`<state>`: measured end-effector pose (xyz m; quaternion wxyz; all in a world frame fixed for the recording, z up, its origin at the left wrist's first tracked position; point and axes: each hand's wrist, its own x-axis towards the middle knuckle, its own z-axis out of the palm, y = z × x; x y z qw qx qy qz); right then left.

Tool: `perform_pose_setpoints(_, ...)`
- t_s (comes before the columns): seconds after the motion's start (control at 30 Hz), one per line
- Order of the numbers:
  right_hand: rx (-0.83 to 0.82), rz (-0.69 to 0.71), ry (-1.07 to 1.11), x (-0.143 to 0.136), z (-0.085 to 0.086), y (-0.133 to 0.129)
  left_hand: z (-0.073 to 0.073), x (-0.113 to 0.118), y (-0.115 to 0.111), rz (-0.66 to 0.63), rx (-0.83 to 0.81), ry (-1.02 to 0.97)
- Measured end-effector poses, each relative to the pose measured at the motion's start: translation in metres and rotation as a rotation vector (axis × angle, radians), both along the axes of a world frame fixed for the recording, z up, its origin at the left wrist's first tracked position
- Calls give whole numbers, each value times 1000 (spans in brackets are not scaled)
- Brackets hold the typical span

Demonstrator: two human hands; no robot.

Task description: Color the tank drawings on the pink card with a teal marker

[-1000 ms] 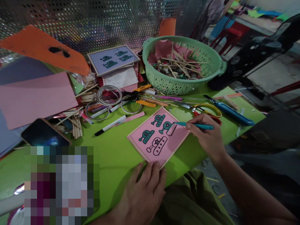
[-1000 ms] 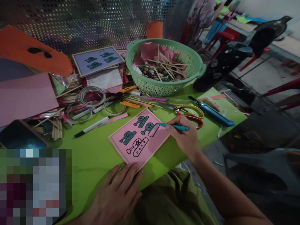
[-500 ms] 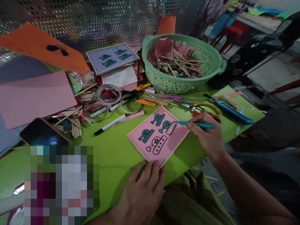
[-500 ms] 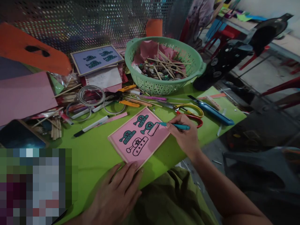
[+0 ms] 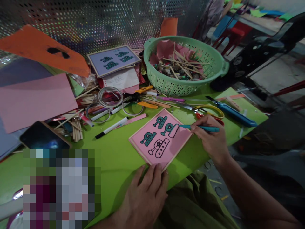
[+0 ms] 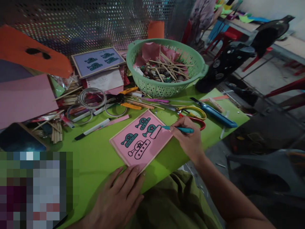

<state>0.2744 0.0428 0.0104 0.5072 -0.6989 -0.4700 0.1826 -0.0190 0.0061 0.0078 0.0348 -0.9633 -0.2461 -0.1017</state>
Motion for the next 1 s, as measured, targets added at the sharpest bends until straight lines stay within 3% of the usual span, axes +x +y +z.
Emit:
perform_pose_setpoints(0.53, -13, 64, 7, 4, -6, -4, 1, 1, 1, 1, -4, -14)
perform_pose_setpoints(1.0, -45, 121, 43, -3, 5, -4, 4, 2, 1, 0, -14, -13)
